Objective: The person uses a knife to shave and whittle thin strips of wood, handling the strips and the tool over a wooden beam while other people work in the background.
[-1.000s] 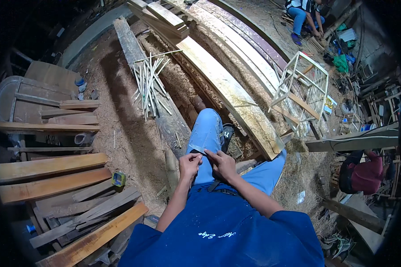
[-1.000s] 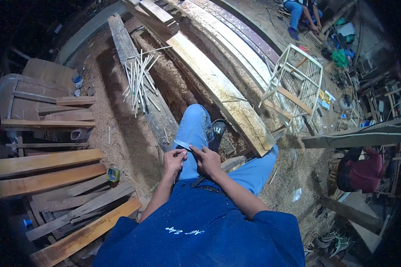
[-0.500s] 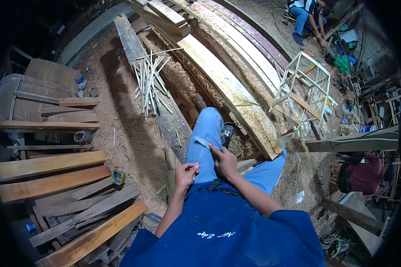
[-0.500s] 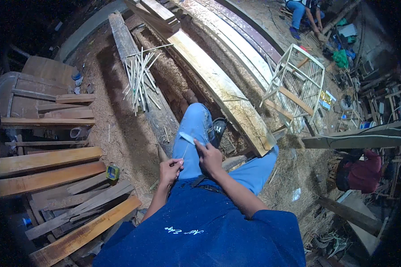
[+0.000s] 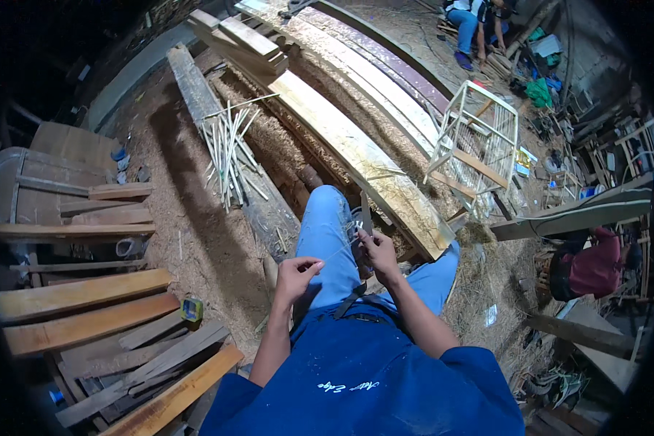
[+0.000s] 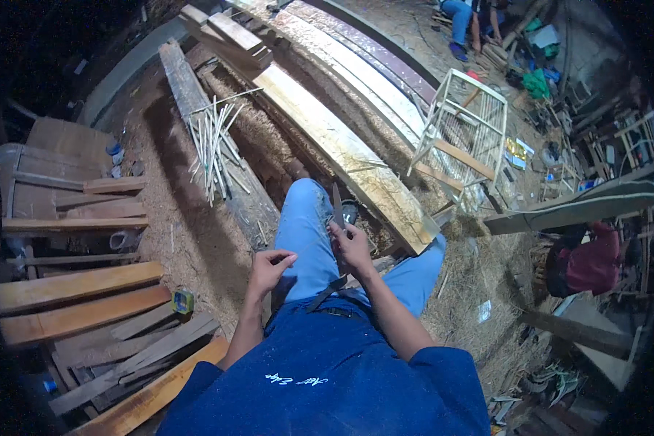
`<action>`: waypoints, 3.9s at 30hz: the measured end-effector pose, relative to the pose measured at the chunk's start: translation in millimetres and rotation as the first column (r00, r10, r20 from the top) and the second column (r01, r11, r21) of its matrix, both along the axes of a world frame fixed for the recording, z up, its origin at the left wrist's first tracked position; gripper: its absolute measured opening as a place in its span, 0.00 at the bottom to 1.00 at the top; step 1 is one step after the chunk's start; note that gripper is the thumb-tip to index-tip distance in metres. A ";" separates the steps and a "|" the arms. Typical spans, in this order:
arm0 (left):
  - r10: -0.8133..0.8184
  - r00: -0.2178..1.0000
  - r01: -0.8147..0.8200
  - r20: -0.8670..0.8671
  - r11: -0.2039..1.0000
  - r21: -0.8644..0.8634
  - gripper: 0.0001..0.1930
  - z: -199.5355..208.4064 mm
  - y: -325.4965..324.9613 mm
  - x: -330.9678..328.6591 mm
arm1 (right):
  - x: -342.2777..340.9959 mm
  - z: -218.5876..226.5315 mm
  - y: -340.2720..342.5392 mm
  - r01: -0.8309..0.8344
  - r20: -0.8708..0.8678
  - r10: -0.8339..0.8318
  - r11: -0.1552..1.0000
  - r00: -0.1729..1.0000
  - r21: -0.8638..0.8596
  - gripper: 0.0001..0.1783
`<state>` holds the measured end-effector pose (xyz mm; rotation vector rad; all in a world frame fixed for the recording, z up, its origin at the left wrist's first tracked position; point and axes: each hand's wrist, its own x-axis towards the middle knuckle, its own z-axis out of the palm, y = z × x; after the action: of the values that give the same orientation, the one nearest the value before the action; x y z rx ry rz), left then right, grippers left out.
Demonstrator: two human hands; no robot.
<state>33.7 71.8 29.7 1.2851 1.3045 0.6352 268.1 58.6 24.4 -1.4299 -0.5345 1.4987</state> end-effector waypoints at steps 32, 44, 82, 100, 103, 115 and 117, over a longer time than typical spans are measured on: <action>-0.682 0.664 0.748 -0.307 0.593 0.300 0.15 73.1 81.3 143.6 | 68.5 22.3 -91.9 0.545 0.105 -0.553 0.832 0.826 0.103 0.10; -0.397 0.913 0.407 -0.092 0.893 0.192 0.06 58.0 93.9 119.7 | 98.3 46.3 -132.6 0.664 0.169 -0.697 0.716 0.696 0.217 0.11; 0.216 0.690 -0.164 0.691 0.976 -0.142 0.10 71.4 46.2 159.2 | 99.6 71.7 -132.2 0.704 0.056 -0.750 0.641 0.659 0.305 0.08; 0.165 0.699 -0.102 0.695 0.986 -0.131 0.16 75.2 40.4 170.6 | 106.1 62.8 -131.4 0.766 0.052 -0.798 0.592 0.600 0.250 0.08; 0.173 0.706 -0.104 0.686 0.985 -0.141 0.21 83.5 33.4 176.3 | 106.1 61.2 -130.6 0.763 0.056 -0.798 0.593 0.601 0.260 0.08; 0.063 0.739 -0.040 0.671 0.998 -0.050 0.24 77.3 29.1 187.1 | 96.6 59.4 -128.8 0.620 0.123 -0.650 0.755 0.750 0.216 0.09; 0.041 0.751 -0.055 0.659 0.999 0.000 0.25 79.9 30.6 188.1 | 95.4 62.0 -126.6 0.619 0.102 -0.649 0.753 0.754 0.223 0.09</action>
<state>221.8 102.4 109.5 0.9028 0.7342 1.0307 363.6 -68.0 86.4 -1.4141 -0.2250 0.7587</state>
